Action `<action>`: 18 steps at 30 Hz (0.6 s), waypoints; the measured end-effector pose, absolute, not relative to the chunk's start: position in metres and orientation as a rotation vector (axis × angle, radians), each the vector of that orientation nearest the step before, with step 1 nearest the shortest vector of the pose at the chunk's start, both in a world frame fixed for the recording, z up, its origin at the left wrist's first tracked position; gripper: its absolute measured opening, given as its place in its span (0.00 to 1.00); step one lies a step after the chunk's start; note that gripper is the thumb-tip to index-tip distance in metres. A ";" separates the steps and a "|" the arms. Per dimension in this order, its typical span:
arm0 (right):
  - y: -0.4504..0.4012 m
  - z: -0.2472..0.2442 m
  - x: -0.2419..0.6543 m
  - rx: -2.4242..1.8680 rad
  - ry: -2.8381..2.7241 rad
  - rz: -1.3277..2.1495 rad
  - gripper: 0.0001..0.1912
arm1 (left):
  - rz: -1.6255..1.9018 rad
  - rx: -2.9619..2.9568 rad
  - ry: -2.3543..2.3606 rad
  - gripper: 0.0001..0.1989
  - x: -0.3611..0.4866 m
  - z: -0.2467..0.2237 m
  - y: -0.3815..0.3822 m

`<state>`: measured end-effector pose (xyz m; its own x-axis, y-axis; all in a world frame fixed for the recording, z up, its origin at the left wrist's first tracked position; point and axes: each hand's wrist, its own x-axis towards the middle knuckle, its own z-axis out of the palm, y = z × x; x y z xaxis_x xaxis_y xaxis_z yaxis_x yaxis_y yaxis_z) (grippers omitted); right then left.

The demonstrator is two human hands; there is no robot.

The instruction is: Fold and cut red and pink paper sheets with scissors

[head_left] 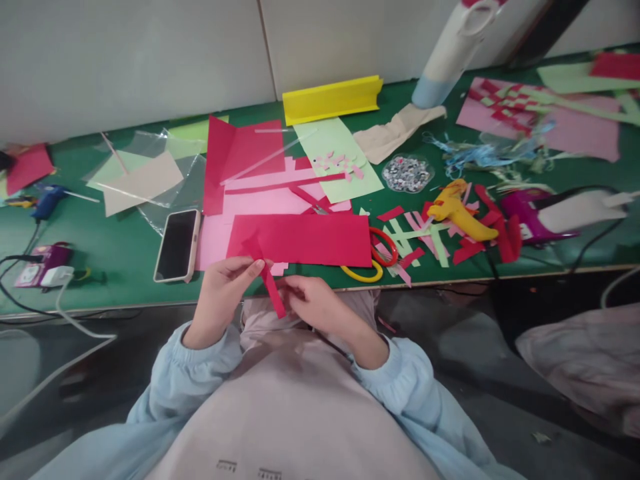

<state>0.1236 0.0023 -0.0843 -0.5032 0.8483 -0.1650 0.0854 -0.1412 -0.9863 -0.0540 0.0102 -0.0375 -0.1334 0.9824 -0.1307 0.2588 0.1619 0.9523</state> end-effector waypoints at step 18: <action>0.031 -0.065 0.109 -1.040 -1.298 1.451 0.07 | 0.695 1.528 1.531 0.12 -0.046 -0.021 0.009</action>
